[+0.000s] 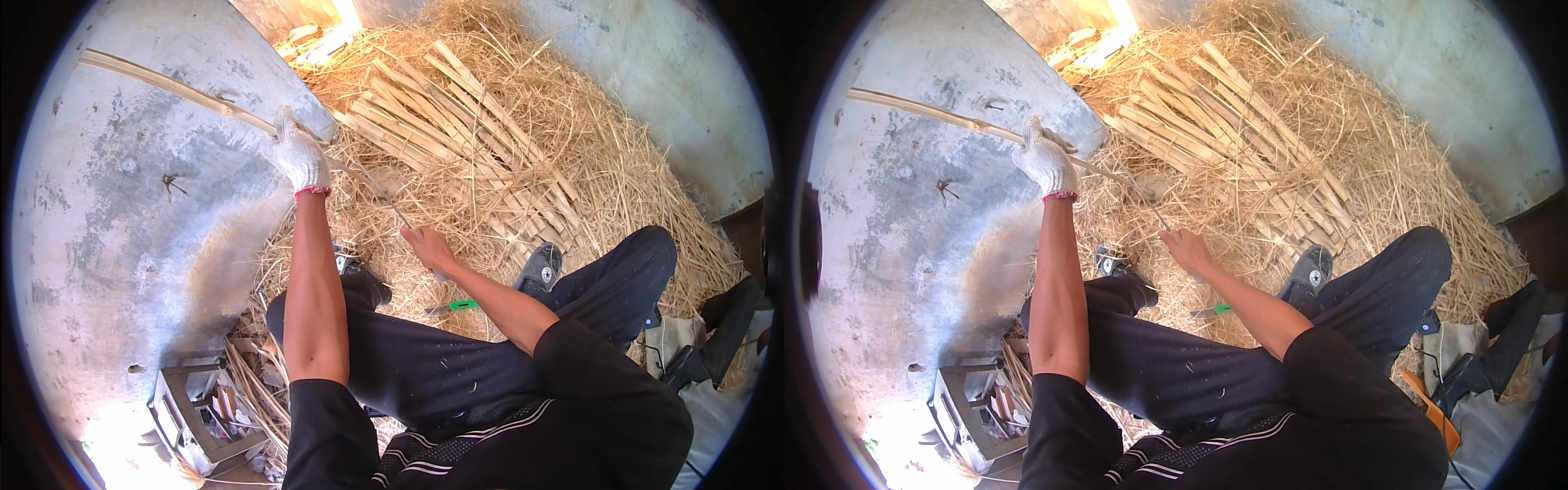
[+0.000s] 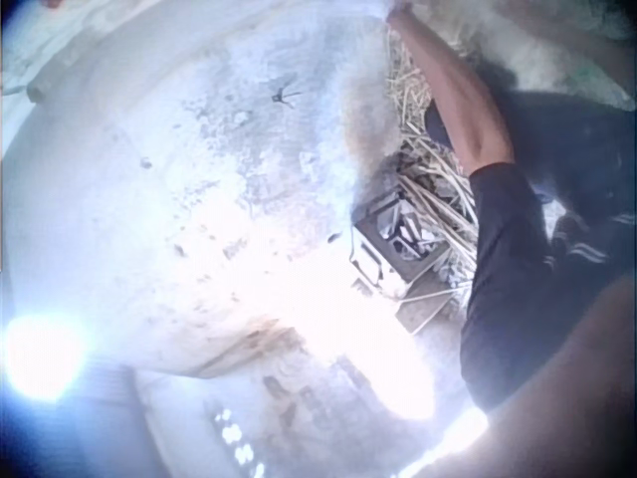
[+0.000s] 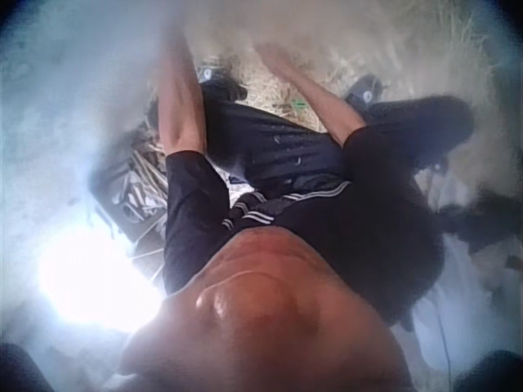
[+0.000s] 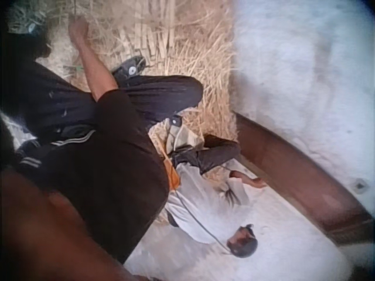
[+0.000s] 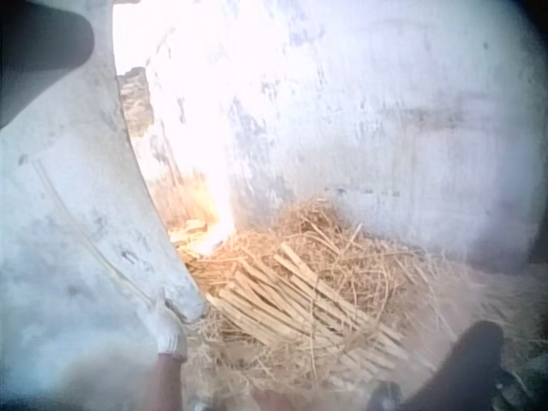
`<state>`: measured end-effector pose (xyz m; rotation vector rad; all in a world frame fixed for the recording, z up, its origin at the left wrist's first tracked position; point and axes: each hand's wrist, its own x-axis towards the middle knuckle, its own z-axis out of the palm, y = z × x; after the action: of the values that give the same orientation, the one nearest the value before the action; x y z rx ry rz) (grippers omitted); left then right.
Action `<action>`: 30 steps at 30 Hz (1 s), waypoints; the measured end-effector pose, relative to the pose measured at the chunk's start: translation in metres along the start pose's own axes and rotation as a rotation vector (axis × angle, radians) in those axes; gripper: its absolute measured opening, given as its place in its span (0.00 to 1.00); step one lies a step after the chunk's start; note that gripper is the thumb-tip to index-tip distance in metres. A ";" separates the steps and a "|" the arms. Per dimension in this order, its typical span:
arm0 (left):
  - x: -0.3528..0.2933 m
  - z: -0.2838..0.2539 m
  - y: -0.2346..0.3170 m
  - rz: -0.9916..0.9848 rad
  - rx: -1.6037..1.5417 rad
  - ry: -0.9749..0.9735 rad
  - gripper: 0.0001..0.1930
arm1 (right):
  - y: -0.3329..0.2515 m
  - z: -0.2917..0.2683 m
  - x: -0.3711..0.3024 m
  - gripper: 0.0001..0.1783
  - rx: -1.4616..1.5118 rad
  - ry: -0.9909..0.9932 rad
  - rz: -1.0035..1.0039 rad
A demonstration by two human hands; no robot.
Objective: The person sits on a straw-covered floor and uses a knife to split long bamboo poles into thin strips. They hold the pole with a gloved hand and repeatedly strike it with the knife to separate the fibers, then use a smaller green tool to refine the strips.
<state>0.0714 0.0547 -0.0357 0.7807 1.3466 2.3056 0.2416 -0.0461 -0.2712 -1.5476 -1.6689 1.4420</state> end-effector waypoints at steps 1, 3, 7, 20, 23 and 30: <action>0.004 -0.003 0.000 0.009 0.014 0.017 0.17 | 0.002 0.002 0.001 0.39 0.004 -0.019 0.004; 0.012 -0.008 0.002 0.023 0.039 0.054 0.18 | -0.007 0.000 -0.001 0.39 0.006 -0.058 0.015; 0.011 -0.010 0.007 0.034 0.040 0.094 0.18 | -0.018 0.005 0.006 0.35 0.016 0.004 -0.123; 0.010 -0.021 0.011 0.040 0.028 0.102 0.21 | 0.007 0.019 0.017 0.25 -0.110 0.043 -0.140; 0.012 -0.027 0.015 0.051 0.046 0.085 0.22 | -0.022 0.016 0.018 0.27 -0.084 0.025 -0.176; 0.006 -0.034 0.016 0.048 0.073 0.096 0.21 | -0.066 0.025 0.010 0.32 0.068 0.066 -0.154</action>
<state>0.0453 0.0278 -0.0337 0.7403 1.4770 2.3702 0.1884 -0.0350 -0.2250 -1.3826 -1.6453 1.3397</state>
